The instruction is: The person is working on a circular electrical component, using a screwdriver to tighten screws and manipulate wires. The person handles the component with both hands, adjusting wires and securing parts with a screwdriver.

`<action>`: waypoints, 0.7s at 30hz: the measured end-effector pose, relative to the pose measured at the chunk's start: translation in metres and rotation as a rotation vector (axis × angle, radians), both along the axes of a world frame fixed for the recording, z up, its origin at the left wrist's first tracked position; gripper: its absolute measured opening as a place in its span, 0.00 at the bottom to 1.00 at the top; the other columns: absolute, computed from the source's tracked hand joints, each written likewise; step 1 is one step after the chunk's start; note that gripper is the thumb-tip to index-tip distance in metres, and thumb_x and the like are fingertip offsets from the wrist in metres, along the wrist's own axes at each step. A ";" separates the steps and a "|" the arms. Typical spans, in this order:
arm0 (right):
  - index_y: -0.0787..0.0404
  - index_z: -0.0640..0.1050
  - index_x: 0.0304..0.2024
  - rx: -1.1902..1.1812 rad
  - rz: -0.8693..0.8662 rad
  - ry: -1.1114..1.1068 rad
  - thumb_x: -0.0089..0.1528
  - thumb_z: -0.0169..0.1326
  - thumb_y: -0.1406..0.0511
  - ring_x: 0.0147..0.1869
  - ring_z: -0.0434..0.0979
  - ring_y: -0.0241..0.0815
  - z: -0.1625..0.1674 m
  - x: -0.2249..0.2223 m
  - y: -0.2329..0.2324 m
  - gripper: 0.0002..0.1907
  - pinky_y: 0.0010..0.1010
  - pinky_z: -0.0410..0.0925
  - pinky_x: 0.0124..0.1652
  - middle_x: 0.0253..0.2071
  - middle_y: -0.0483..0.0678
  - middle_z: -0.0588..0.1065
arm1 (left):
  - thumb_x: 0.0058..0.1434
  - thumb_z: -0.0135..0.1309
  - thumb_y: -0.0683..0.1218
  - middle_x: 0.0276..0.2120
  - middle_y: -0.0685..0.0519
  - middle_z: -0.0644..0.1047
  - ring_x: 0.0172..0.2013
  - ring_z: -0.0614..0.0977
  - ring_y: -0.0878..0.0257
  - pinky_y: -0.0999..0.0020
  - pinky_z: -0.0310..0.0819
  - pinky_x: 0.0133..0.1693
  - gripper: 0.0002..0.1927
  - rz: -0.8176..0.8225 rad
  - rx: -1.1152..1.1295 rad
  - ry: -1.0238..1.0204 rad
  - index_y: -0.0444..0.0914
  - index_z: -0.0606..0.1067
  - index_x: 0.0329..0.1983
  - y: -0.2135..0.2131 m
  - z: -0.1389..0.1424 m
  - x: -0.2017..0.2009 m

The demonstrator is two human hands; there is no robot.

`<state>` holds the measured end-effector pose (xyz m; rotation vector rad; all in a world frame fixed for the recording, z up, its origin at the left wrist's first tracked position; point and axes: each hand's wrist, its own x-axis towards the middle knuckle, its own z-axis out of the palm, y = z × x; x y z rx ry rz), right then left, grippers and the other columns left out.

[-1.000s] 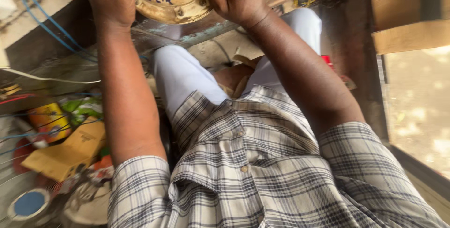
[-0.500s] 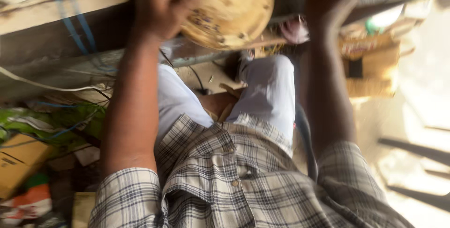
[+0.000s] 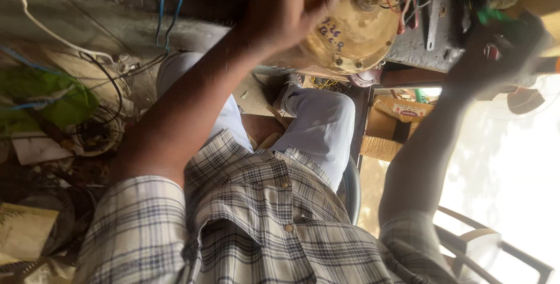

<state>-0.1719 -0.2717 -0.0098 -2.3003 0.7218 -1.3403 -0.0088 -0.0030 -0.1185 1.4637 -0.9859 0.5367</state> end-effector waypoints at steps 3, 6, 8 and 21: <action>0.62 0.74 0.52 -0.526 0.223 0.093 0.66 0.60 0.79 0.50 0.81 0.44 0.022 -0.035 0.047 0.15 0.27 0.76 0.45 0.49 0.52 0.75 | 0.75 0.62 0.51 0.53 0.49 0.79 0.51 0.82 0.59 0.60 0.80 0.55 0.20 -0.045 0.028 -0.104 0.42 0.72 0.64 0.015 0.010 -0.033; 0.64 0.74 0.46 -0.727 0.299 0.292 0.62 0.65 0.76 0.49 0.79 0.50 0.021 -0.058 0.099 0.14 0.32 0.77 0.48 0.45 0.54 0.74 | 0.73 0.65 0.49 0.58 0.50 0.77 0.54 0.81 0.59 0.61 0.80 0.59 0.27 -0.223 0.040 -0.103 0.43 0.67 0.69 0.019 0.021 -0.079; 0.68 0.75 0.47 -0.577 0.500 0.279 0.62 0.67 0.71 0.47 0.78 0.48 0.011 -0.050 0.123 0.16 0.36 0.73 0.47 0.44 0.53 0.75 | 0.72 0.65 0.47 0.58 0.51 0.76 0.55 0.81 0.59 0.63 0.80 0.59 0.29 -0.278 0.041 -0.086 0.43 0.64 0.70 0.022 0.026 -0.093; 0.62 0.77 0.48 -0.164 0.625 -0.175 0.75 0.51 0.61 0.50 0.78 0.39 -0.034 -0.003 0.147 0.10 0.29 0.71 0.49 0.44 0.50 0.77 | 0.79 0.56 0.47 0.54 0.49 0.76 0.49 0.82 0.61 0.69 0.82 0.51 0.30 -0.450 -0.205 0.359 0.46 0.54 0.76 0.057 0.022 -0.064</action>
